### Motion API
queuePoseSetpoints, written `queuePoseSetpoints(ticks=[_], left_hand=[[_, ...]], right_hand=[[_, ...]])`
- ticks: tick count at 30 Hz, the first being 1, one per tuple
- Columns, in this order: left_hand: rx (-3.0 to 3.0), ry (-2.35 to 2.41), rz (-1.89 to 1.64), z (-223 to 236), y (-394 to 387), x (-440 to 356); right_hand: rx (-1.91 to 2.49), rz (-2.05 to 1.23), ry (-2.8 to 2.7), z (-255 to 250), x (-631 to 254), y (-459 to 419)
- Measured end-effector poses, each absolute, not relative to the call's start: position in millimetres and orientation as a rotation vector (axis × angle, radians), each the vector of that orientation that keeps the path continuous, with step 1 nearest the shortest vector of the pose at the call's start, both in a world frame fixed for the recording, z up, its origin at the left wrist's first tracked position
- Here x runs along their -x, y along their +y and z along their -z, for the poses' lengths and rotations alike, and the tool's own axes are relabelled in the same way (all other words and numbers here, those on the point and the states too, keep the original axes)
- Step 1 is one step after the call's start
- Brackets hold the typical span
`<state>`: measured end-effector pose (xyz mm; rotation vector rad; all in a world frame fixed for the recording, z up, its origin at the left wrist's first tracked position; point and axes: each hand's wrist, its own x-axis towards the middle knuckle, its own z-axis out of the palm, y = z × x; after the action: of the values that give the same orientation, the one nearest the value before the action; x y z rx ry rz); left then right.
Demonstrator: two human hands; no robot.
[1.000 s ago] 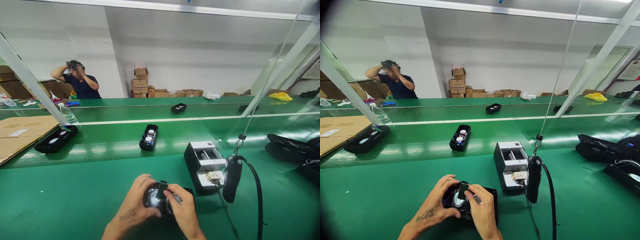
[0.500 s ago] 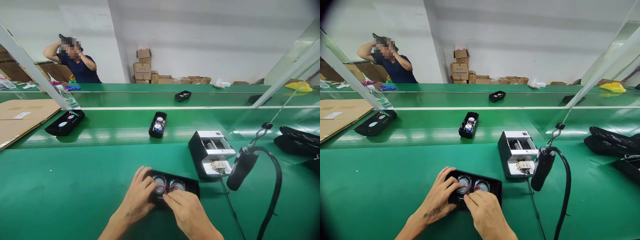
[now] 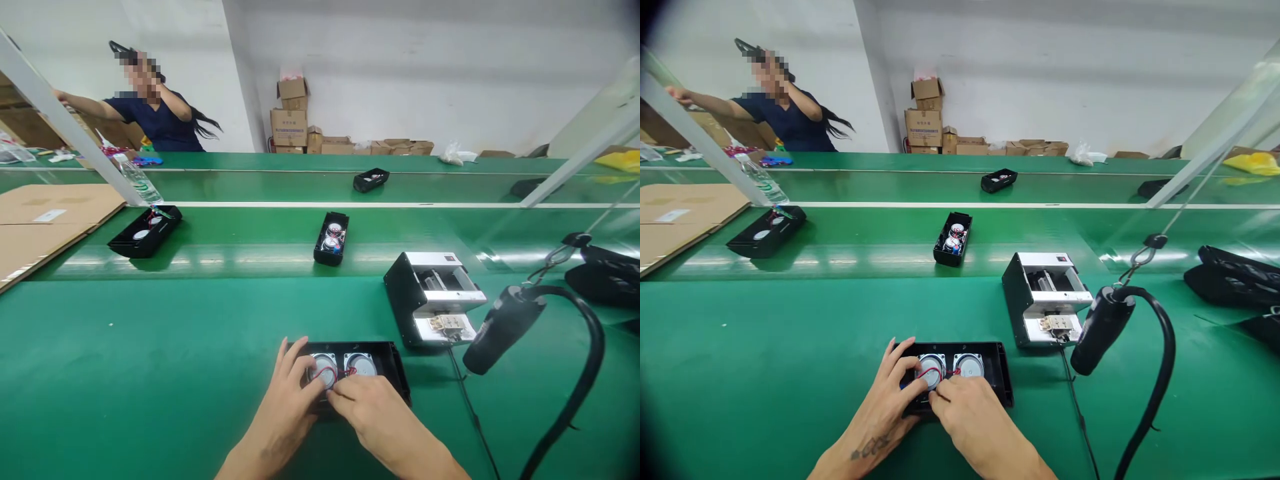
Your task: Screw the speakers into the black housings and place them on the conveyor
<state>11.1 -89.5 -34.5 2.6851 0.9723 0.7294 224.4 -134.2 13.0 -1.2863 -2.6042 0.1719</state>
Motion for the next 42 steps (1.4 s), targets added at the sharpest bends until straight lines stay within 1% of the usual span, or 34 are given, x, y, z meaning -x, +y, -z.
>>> queuePoseSetpoints(ticks=[9,11,15,16,18,20,24,28,35,42], left_hand=[[-2.57,0.955,-0.775,30.2,-91.1,-11.1],[-2.555,0.966,-0.774,29.2,-88.6,-14.0],[-2.51,0.95,-0.821,28.8,-75.7,-23.0],[-2.484,0.954,-0.79,26.8,-70.3,-25.1],[-2.402,0.981,-0.648,18.7,-56.8,-28.2],[-2.289,0.985,-0.475,6.3,-40.0,-30.0],[-2.029,0.995,-0.236,-17.5,-3.1,-31.9],[-1.921,0.957,-0.11,-29.5,17.7,-31.5],[-1.87,0.953,-0.072,-30.8,19.5,-31.6],[-1.825,0.969,-0.084,-33.7,17.4,-35.6]], right_hand=[[1.265,-0.565,-2.587,-28.2,-233.0,-130.0],[1.28,-0.54,-2.542,-21.0,-230.6,-134.1],[1.259,-0.251,-2.51,-1.4,-228.7,-132.8],[1.272,-0.259,-2.513,-1.2,-229.6,-128.4],[1.35,-0.432,-2.544,-10.8,-231.7,-115.3],[1.461,-0.647,-2.573,-30.2,-233.1,-98.0],[1.606,-0.866,-2.548,-65.5,-232.7,-59.8],[1.661,-1.087,-2.438,-72.2,-234.3,-35.2],[1.545,-1.09,-2.46,-67.2,-237.8,-31.1],[1.553,-1.111,-2.41,-66.1,-230.6,-34.3]])
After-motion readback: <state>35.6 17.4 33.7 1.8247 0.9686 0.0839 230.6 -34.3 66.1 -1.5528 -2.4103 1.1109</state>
